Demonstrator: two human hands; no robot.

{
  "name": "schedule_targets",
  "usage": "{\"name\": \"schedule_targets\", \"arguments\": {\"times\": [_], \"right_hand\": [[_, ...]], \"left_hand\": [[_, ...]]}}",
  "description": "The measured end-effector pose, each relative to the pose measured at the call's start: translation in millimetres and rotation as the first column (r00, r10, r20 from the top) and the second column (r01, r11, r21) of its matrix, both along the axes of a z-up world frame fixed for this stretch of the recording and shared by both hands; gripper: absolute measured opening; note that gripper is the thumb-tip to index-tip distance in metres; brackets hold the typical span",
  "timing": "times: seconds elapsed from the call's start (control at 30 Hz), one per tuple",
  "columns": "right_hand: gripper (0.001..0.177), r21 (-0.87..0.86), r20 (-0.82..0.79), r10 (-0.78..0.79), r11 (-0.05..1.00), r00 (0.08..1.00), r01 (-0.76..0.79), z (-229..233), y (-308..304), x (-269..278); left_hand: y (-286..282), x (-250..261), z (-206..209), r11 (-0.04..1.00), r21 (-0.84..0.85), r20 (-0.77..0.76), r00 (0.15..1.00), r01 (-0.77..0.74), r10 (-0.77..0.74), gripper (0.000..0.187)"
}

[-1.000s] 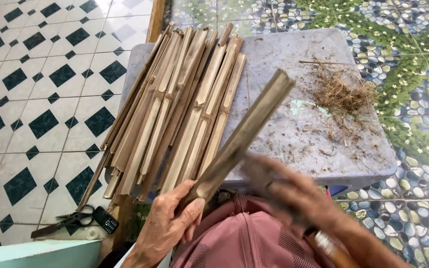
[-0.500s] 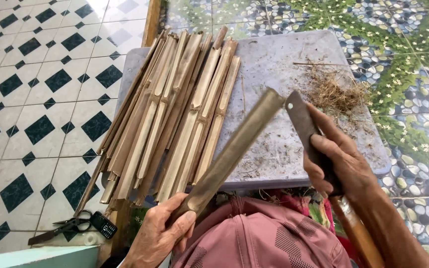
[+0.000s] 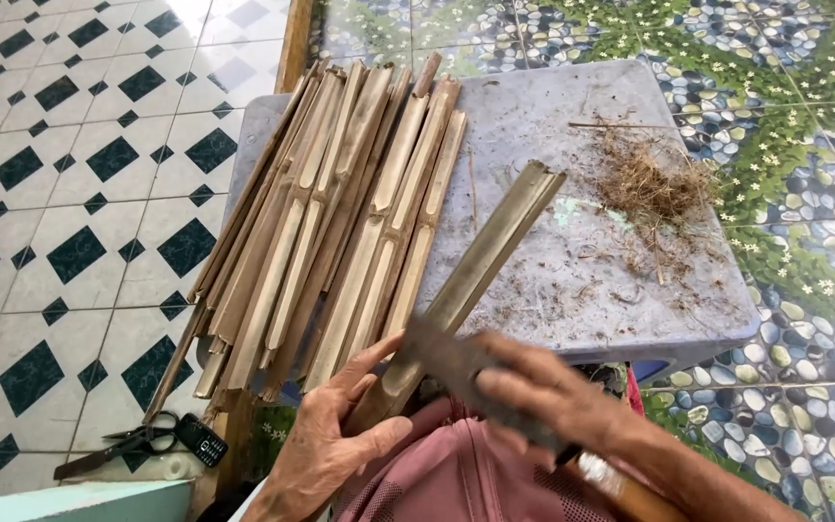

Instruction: The person is using a large knife to scrape and shave the inner pulp from split bamboo strips on a small table.

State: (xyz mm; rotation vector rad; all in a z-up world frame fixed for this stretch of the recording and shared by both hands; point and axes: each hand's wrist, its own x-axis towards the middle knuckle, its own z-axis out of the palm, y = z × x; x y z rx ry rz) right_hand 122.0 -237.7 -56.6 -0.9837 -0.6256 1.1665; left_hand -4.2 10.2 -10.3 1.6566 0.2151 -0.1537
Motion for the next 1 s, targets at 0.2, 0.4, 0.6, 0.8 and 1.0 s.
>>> {"name": "schedule_targets", "arguments": {"times": [0.2, 0.4, 0.6, 0.8, 1.0], "right_hand": [[0.030, -0.035, -0.078, -0.188, 0.982, 0.979, 0.186, 23, -18, 21], [0.025, -0.027, -0.039, -0.281, 0.959, 0.959, 0.280, 38, -24, 31], [0.040, -0.118, 0.171, -0.632, 0.749, 0.756, 0.652, 37, -54, 65], [0.036, -0.331, 0.345, -0.636, 0.606, 0.691, 0.723, 31, -39, 33], [0.039, 0.032, 0.168, -0.379, 0.925, 0.910, 0.379, 42, -18, 12]], "left_hand": [[11, -10, -9, 0.988, 0.136, 0.066, 0.994, 0.072, -0.081, 0.075], [18, -18, -9, 0.997, 0.033, -0.054, 0.996, 0.072, -0.070, 0.076], [32, -30, -15, 0.996, 0.009, -0.163, 0.983, 0.091, -0.088, 0.076], [16, -7, -15, 0.915, 0.404, -0.154, 0.985, -0.015, 0.084, 0.058], [7, 9, -16, 0.930, 0.365, 0.027, 0.999, -0.042, 0.034, 0.051]]}}
